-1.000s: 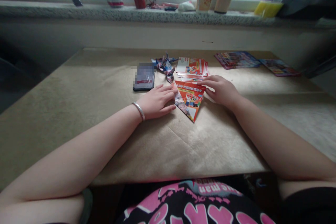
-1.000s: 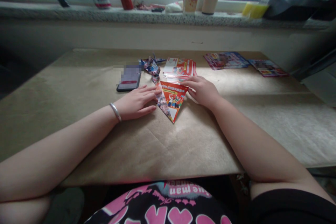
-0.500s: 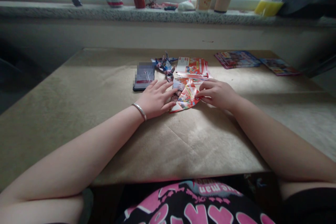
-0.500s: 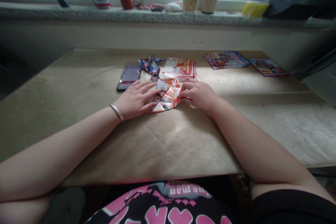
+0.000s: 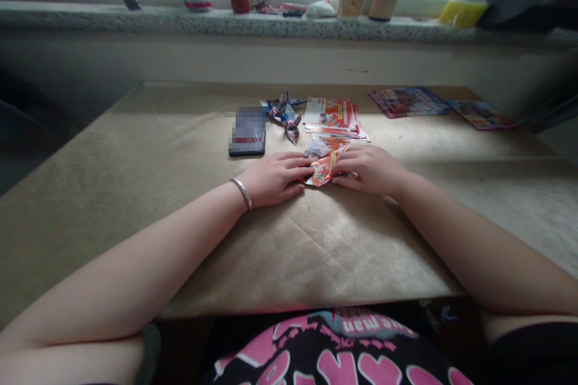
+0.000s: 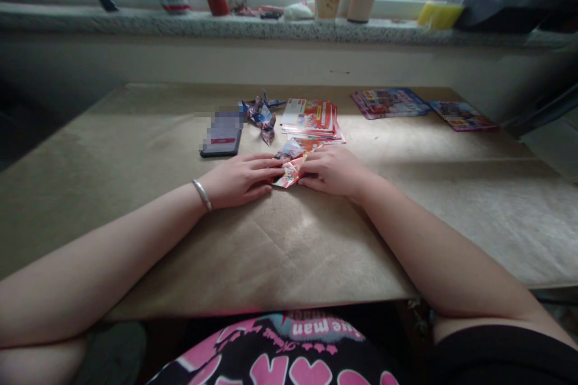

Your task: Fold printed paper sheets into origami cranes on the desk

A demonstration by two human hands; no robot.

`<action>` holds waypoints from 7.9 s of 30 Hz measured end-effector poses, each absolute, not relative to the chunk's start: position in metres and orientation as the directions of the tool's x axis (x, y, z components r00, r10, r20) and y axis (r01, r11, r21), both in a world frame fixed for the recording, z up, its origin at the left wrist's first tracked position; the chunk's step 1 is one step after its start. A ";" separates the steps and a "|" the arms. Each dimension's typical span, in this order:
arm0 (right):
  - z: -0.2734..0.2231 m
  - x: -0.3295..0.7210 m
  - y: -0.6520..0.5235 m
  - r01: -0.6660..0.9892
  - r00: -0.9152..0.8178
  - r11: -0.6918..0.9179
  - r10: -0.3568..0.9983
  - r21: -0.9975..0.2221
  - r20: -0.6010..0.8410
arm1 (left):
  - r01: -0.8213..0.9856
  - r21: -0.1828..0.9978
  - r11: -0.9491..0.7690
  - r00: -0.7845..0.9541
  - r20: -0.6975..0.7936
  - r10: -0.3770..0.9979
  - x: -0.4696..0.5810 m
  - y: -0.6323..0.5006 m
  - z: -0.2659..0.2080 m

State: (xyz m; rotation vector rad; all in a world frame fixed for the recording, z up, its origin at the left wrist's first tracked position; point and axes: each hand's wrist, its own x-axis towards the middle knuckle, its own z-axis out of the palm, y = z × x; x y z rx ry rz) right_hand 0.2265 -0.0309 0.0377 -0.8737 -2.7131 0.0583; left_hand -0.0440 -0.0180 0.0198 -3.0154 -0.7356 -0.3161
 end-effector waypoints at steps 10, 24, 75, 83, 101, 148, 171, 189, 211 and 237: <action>0.034 0.219 -0.035 0.663 -0.631 0.645 0.755 -0.380 0.178 | 0.452 0.016 -0.892 0.866 0.231 0.443 -0.042 -0.020 0.021; 0.026 0.220 -0.027 0.795 -0.382 0.426 0.905 -0.431 0.189 | 0.437 0.164 -0.884 0.856 0.226 0.465 -0.047 -0.018 0.018; 0.022 0.202 -0.025 0.845 -0.518 0.534 0.806 0.028 0.287 | 0.415 0.116 -0.902 0.879 0.205 0.431 -0.031 -0.029 0.015; 0.020 0.209 -0.019 0.864 -0.473 0.497 0.854 -0.075 0.214 | 0.426 0.072 -0.902 0.876 0.219 0.431 -0.030 -0.030 0.015; 0.015 0.213 0.001 0.880 -0.419 0.441 0.896 -0.176 0.149 | 0.514 -0.017 -0.858 0.843 0.198 0.501 -0.027 -0.032 0.021; 0.025 0.197 -0.019 0.937 -0.305 0.306 0.952 -0.168 0.032 | 0.561 -0.051 -0.826 0.814 0.214 0.540 -0.024 -0.035 0.020; 0.023 0.198 -0.015 0.939 -0.298 0.292 0.955 -0.184 -0.007 | 0.594 -0.050 -0.803 0.799 0.151 0.582 -0.023 -0.036 0.024; 0.023 0.198 -0.016 0.934 -0.300 0.296 0.954 -0.202 0.010 | 0.637 -0.082 -0.767 0.768 0.154 0.621 -0.028 -0.032 0.030; 0.023 0.198 -0.017 0.931 -0.317 0.312 0.948 -0.189 0.003 | 0.478 0.008 -0.878 0.843 0.275 0.462 -0.032 -0.019 0.013; 0.024 0.197 -0.017 0.925 -0.307 0.301 0.952 -0.232 0.012 | 0.512 -0.059 -0.857 0.842 0.233 0.487 -0.026 -0.023 0.022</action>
